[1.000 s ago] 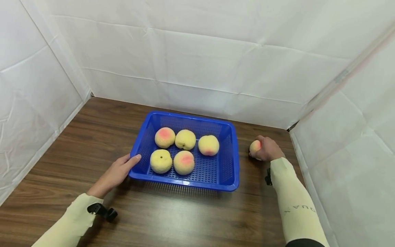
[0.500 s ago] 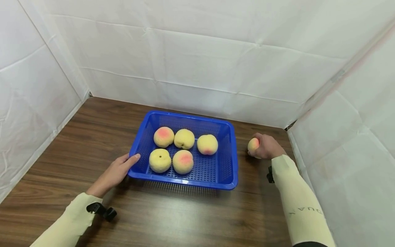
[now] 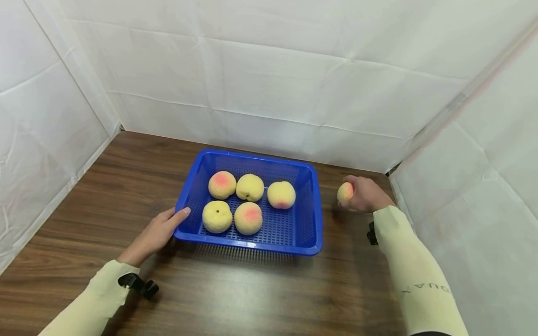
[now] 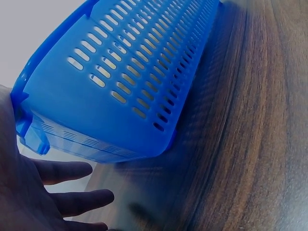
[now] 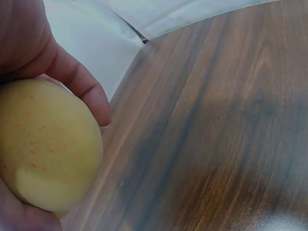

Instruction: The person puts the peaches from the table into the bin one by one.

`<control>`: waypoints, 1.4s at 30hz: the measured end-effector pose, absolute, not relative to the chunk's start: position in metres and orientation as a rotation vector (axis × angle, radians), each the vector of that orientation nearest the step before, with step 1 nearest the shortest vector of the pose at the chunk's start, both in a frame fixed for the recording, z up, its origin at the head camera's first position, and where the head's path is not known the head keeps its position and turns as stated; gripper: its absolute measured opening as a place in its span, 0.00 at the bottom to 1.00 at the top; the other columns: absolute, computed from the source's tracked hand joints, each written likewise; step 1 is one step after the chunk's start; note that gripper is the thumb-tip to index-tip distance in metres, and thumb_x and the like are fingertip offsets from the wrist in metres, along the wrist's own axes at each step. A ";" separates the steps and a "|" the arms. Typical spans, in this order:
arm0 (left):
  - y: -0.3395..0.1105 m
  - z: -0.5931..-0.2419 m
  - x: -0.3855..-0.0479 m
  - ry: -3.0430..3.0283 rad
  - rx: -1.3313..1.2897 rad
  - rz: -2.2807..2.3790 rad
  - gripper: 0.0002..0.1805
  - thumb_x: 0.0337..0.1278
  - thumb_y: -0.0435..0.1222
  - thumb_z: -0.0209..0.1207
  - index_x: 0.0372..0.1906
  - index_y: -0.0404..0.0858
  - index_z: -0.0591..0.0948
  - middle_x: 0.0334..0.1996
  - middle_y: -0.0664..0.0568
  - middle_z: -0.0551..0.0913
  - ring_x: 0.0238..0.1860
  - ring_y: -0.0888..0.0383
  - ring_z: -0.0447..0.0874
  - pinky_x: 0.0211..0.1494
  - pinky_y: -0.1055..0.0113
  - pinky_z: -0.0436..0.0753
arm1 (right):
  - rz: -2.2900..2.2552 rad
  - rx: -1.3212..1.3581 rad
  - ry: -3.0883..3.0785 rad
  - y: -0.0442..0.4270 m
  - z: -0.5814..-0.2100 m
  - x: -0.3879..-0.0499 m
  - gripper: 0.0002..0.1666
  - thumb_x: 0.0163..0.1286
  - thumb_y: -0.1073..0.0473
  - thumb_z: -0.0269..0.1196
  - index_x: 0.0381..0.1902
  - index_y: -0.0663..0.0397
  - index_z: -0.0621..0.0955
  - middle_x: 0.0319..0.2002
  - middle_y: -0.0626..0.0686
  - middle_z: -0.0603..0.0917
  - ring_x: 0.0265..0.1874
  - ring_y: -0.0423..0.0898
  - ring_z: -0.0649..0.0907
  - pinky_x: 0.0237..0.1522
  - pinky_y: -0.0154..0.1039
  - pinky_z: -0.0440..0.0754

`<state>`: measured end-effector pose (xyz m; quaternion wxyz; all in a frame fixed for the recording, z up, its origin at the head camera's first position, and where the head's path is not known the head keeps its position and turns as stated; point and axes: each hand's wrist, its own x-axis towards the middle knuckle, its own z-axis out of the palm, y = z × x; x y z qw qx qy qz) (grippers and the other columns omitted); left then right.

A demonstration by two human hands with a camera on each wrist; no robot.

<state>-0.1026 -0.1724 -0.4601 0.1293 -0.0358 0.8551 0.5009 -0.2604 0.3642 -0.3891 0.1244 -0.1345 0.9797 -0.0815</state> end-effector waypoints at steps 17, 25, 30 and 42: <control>-0.173 -0.461 -0.102 2.485 -0.092 1.442 0.42 0.79 0.63 0.42 0.80 0.36 0.65 0.71 0.35 0.76 0.71 0.37 0.76 0.75 0.36 0.70 | -0.236 -0.477 2.879 0.350 -0.363 -0.255 0.36 0.56 0.50 0.78 0.59 0.58 0.79 0.42 0.58 0.86 0.37 0.51 0.82 0.38 0.42 0.79; -0.173 -0.460 -0.103 2.472 -0.100 1.433 0.42 0.80 0.62 0.42 0.80 0.34 0.63 0.72 0.34 0.75 0.72 0.36 0.74 0.75 0.35 0.70 | -0.256 -0.478 2.852 0.346 -0.353 -0.254 0.37 0.58 0.50 0.78 0.61 0.59 0.78 0.43 0.59 0.86 0.39 0.52 0.82 0.39 0.43 0.79; -0.173 -0.460 -0.103 2.469 -0.098 1.436 0.42 0.80 0.62 0.42 0.80 0.34 0.63 0.72 0.34 0.75 0.72 0.36 0.75 0.75 0.35 0.70 | -0.245 -0.486 2.850 0.343 -0.347 -0.252 0.35 0.58 0.51 0.78 0.59 0.58 0.78 0.42 0.58 0.86 0.38 0.52 0.81 0.38 0.42 0.79; -0.173 -0.458 -0.102 2.461 -0.087 1.447 0.43 0.79 0.63 0.42 0.81 0.35 0.62 0.73 0.34 0.74 0.73 0.36 0.74 0.75 0.34 0.69 | -0.235 -0.569 2.860 0.329 -0.336 -0.250 0.31 0.56 0.51 0.78 0.56 0.53 0.80 0.40 0.55 0.86 0.36 0.50 0.80 0.35 0.40 0.76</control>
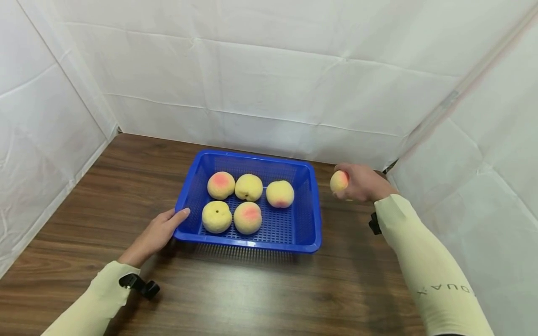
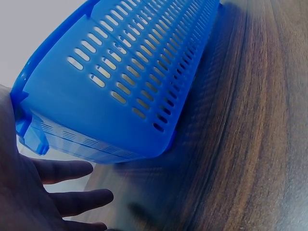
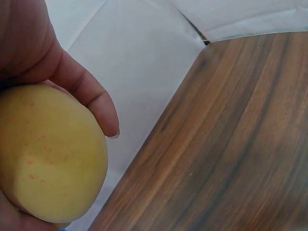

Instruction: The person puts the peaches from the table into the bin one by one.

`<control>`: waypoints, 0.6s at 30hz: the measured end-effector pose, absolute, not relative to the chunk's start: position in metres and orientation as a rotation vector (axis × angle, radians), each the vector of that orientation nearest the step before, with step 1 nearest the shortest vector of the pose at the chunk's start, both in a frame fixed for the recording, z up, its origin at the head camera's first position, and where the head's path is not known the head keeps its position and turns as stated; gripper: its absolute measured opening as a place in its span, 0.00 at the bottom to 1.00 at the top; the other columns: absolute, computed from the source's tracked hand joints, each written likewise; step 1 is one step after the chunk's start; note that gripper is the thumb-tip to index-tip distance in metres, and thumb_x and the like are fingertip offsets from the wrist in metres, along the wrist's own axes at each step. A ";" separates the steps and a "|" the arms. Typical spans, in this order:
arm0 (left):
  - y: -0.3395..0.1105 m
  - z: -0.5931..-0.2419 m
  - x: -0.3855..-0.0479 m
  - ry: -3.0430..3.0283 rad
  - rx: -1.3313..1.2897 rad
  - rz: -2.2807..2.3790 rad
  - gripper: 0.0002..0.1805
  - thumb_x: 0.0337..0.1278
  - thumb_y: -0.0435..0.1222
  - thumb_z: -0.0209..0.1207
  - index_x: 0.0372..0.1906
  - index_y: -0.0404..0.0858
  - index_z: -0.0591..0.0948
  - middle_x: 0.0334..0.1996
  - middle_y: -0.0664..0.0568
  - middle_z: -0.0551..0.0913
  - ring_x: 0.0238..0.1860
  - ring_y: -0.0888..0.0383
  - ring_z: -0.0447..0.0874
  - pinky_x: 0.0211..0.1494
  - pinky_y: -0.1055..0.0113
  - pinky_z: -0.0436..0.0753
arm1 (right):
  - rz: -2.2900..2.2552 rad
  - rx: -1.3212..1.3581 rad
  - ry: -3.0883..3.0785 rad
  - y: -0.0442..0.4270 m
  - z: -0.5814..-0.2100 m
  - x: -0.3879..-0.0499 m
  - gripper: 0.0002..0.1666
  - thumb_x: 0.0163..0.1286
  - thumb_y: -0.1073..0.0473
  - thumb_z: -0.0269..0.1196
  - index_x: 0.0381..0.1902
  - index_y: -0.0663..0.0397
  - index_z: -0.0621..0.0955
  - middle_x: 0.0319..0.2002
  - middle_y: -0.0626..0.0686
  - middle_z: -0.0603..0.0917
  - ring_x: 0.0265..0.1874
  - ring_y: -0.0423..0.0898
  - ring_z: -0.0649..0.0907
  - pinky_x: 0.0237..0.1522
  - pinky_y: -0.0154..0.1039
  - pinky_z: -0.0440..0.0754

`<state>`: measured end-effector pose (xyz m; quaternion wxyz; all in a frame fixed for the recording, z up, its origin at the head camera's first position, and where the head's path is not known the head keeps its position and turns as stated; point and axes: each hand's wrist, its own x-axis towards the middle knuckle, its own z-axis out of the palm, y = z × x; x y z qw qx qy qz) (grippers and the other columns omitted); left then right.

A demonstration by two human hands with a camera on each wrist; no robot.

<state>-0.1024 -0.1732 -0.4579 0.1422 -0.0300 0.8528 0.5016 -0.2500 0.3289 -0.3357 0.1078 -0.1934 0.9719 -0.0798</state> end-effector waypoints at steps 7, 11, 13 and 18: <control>-0.173 -0.457 -0.103 2.468 -0.082 1.451 0.42 0.79 0.63 0.42 0.80 0.36 0.64 0.72 0.34 0.75 0.71 0.37 0.75 0.75 0.35 0.70 | -0.246 -0.613 2.862 0.314 -0.326 -0.249 0.34 0.56 0.52 0.78 0.58 0.55 0.80 0.42 0.56 0.86 0.36 0.50 0.81 0.34 0.40 0.77; -0.173 -0.457 -0.103 2.468 -0.080 1.451 0.43 0.78 0.64 0.42 0.80 0.35 0.63 0.72 0.34 0.75 0.72 0.37 0.75 0.75 0.35 0.70 | -0.232 -0.639 2.856 0.304 -0.323 -0.247 0.35 0.56 0.51 0.78 0.60 0.55 0.80 0.42 0.56 0.86 0.35 0.49 0.81 0.34 0.39 0.77; -0.173 -0.457 -0.103 2.464 -0.080 1.451 0.43 0.78 0.64 0.42 0.80 0.35 0.63 0.72 0.34 0.75 0.72 0.37 0.75 0.75 0.35 0.70 | -0.225 -0.642 2.849 0.299 -0.322 -0.246 0.34 0.56 0.51 0.77 0.60 0.54 0.80 0.42 0.55 0.86 0.35 0.49 0.81 0.34 0.39 0.77; -0.173 -0.457 -0.102 2.457 -0.085 1.455 0.42 0.79 0.63 0.43 0.80 0.36 0.64 0.71 0.35 0.76 0.71 0.38 0.76 0.74 0.35 0.71 | -0.263 -0.650 2.823 0.287 -0.320 -0.244 0.33 0.56 0.54 0.77 0.59 0.52 0.80 0.43 0.55 0.86 0.37 0.50 0.81 0.35 0.39 0.78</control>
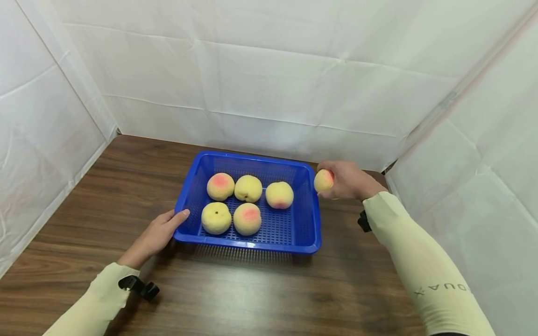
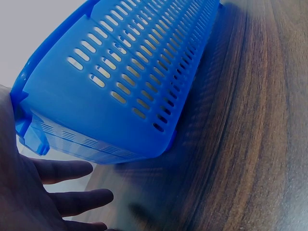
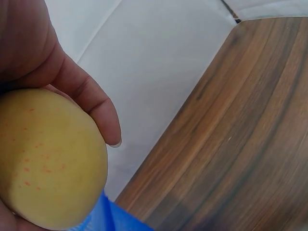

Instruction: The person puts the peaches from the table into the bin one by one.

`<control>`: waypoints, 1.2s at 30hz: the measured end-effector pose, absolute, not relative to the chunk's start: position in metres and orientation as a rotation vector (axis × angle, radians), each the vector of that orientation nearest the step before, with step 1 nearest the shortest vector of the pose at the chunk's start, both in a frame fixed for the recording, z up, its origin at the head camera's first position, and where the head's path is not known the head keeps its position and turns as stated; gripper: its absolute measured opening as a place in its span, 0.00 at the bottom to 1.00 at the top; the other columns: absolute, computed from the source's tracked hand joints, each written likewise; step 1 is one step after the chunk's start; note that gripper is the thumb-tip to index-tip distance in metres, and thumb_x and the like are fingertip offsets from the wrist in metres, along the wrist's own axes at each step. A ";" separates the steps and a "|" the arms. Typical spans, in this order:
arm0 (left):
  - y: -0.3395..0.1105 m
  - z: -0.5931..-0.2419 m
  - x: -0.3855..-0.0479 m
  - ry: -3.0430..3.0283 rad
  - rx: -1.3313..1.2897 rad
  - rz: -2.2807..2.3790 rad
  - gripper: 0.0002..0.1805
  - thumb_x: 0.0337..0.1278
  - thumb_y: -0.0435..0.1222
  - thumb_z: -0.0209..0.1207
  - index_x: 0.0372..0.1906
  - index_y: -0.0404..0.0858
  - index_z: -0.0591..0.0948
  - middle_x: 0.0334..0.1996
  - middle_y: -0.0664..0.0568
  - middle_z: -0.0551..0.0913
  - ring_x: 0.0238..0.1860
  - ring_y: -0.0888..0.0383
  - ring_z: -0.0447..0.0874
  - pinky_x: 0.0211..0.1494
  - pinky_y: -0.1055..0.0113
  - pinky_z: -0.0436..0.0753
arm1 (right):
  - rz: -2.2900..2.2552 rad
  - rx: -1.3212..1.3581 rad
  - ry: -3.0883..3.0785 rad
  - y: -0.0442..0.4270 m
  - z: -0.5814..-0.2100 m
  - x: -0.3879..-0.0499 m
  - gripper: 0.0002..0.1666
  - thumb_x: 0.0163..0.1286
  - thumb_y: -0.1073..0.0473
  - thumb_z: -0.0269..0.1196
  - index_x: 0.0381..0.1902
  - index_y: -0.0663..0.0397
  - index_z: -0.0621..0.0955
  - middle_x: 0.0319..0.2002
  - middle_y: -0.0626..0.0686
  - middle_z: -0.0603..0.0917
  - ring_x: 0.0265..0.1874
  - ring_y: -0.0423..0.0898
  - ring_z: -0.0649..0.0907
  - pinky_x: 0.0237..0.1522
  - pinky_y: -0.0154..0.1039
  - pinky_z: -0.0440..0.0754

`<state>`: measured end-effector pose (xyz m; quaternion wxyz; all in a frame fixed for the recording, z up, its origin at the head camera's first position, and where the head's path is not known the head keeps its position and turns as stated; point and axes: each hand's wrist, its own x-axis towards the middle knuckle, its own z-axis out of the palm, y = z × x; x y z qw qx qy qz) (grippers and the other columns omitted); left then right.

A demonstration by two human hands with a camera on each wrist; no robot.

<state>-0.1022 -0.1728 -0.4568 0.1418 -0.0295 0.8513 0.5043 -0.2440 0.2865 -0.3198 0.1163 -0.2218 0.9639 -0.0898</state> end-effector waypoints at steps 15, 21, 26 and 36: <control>-0.173 -0.459 -0.103 2.446 -0.104 1.452 0.43 0.78 0.64 0.42 0.81 0.37 0.63 0.73 0.36 0.75 0.72 0.38 0.75 0.75 0.35 0.69 | -0.308 -0.813 2.792 0.255 -0.320 -0.240 0.36 0.54 0.52 0.79 0.60 0.53 0.81 0.43 0.53 0.86 0.37 0.48 0.81 0.35 0.39 0.78; -0.173 -0.458 -0.102 2.445 -0.096 1.453 0.43 0.78 0.63 0.42 0.80 0.36 0.63 0.73 0.35 0.74 0.72 0.37 0.75 0.75 0.35 0.70 | -0.316 -0.867 2.762 0.243 -0.320 -0.237 0.37 0.53 0.53 0.79 0.61 0.52 0.81 0.43 0.52 0.86 0.37 0.48 0.81 0.36 0.39 0.79; -0.173 -0.458 -0.101 2.446 -0.092 1.460 0.42 0.79 0.63 0.43 0.80 0.36 0.64 0.71 0.35 0.76 0.71 0.38 0.76 0.74 0.35 0.71 | -0.318 -0.943 2.739 0.234 -0.321 -0.236 0.37 0.51 0.54 0.80 0.60 0.52 0.81 0.43 0.52 0.86 0.36 0.47 0.81 0.37 0.40 0.80; -0.173 -0.458 -0.101 2.455 -0.089 1.457 0.44 0.78 0.64 0.42 0.80 0.35 0.64 0.72 0.34 0.75 0.72 0.36 0.75 0.75 0.34 0.70 | -0.301 -1.013 2.684 0.218 -0.317 -0.233 0.35 0.52 0.55 0.79 0.59 0.48 0.82 0.44 0.49 0.85 0.39 0.47 0.81 0.40 0.40 0.81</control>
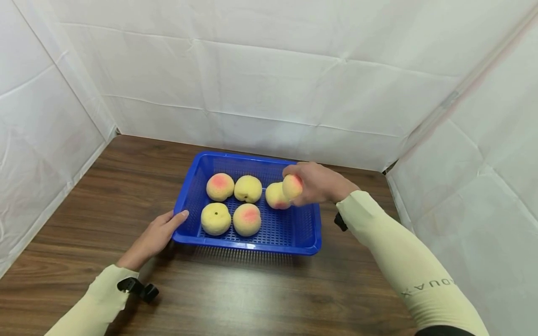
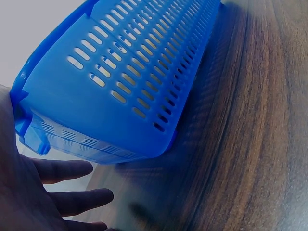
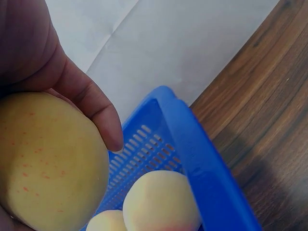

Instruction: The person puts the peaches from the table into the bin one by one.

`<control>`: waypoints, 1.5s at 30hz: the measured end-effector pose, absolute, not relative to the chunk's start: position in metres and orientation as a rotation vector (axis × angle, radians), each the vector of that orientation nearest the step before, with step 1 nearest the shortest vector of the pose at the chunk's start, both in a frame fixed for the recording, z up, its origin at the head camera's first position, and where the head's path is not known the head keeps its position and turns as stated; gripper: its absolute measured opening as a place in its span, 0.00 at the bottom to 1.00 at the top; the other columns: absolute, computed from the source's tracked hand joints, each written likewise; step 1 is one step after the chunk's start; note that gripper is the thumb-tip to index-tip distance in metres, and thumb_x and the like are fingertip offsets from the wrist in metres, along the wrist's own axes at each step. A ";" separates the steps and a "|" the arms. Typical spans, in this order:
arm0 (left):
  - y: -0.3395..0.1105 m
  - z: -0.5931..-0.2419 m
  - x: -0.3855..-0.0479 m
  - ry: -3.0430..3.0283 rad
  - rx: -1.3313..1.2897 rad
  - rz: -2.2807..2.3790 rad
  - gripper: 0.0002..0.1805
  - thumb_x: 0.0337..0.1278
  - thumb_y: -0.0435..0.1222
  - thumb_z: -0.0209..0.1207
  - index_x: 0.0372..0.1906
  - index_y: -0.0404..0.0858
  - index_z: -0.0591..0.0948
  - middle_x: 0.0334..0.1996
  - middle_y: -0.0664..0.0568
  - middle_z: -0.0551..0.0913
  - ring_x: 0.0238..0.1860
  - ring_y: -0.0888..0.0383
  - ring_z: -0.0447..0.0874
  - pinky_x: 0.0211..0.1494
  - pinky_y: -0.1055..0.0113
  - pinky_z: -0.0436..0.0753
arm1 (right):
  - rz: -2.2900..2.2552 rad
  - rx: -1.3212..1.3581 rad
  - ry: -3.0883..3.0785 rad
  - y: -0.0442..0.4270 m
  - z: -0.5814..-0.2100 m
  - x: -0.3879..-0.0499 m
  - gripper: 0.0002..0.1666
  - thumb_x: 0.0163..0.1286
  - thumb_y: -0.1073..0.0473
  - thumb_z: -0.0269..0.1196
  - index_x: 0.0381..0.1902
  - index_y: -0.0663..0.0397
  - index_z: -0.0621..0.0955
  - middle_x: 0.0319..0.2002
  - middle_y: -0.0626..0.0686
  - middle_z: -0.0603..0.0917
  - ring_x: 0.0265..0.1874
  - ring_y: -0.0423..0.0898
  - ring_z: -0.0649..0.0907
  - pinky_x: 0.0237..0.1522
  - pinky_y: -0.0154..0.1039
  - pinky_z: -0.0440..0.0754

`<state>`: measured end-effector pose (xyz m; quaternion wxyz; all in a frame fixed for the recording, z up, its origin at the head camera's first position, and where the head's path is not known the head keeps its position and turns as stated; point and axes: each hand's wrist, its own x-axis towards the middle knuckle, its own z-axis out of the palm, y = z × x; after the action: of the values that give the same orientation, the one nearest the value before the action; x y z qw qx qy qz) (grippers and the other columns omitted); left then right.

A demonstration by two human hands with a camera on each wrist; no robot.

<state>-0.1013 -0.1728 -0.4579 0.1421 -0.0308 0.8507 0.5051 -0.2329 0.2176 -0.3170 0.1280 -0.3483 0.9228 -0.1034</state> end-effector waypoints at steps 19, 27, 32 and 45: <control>-0.174 -0.457 -0.102 2.465 -0.098 1.450 0.41 0.79 0.62 0.43 0.79 0.35 0.66 0.71 0.35 0.76 0.71 0.37 0.76 0.74 0.34 0.70 | -0.243 -1.087 2.610 0.191 -0.307 -0.220 0.37 0.53 0.50 0.79 0.62 0.46 0.81 0.49 0.47 0.84 0.42 0.45 0.81 0.43 0.40 0.82; -0.175 -0.457 -0.102 2.466 -0.091 1.440 0.43 0.79 0.64 0.41 0.79 0.34 0.65 0.71 0.33 0.75 0.71 0.36 0.76 0.74 0.34 0.70 | -0.226 -1.082 2.595 0.186 -0.303 -0.217 0.39 0.55 0.49 0.79 0.65 0.49 0.80 0.53 0.49 0.84 0.44 0.46 0.82 0.46 0.43 0.84; -0.174 -0.457 -0.103 2.466 -0.087 1.444 0.41 0.80 0.62 0.42 0.79 0.34 0.64 0.72 0.33 0.75 0.71 0.36 0.75 0.75 0.34 0.70 | -0.232 -1.082 2.592 0.186 -0.304 -0.216 0.38 0.55 0.49 0.79 0.64 0.47 0.80 0.53 0.48 0.85 0.45 0.46 0.82 0.47 0.43 0.84; -0.173 -0.457 -0.102 2.469 -0.088 1.447 0.42 0.80 0.62 0.42 0.80 0.34 0.64 0.72 0.33 0.75 0.72 0.35 0.75 0.75 0.34 0.70 | -0.231 -1.086 2.549 0.185 -0.315 -0.211 0.38 0.55 0.51 0.78 0.64 0.48 0.80 0.55 0.51 0.84 0.49 0.48 0.81 0.47 0.43 0.84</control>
<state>-0.1015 -0.1732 -0.4568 0.1387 -0.0306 0.8539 0.5006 -0.2112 0.1853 -0.3153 0.1796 -0.3841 0.9019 -0.0818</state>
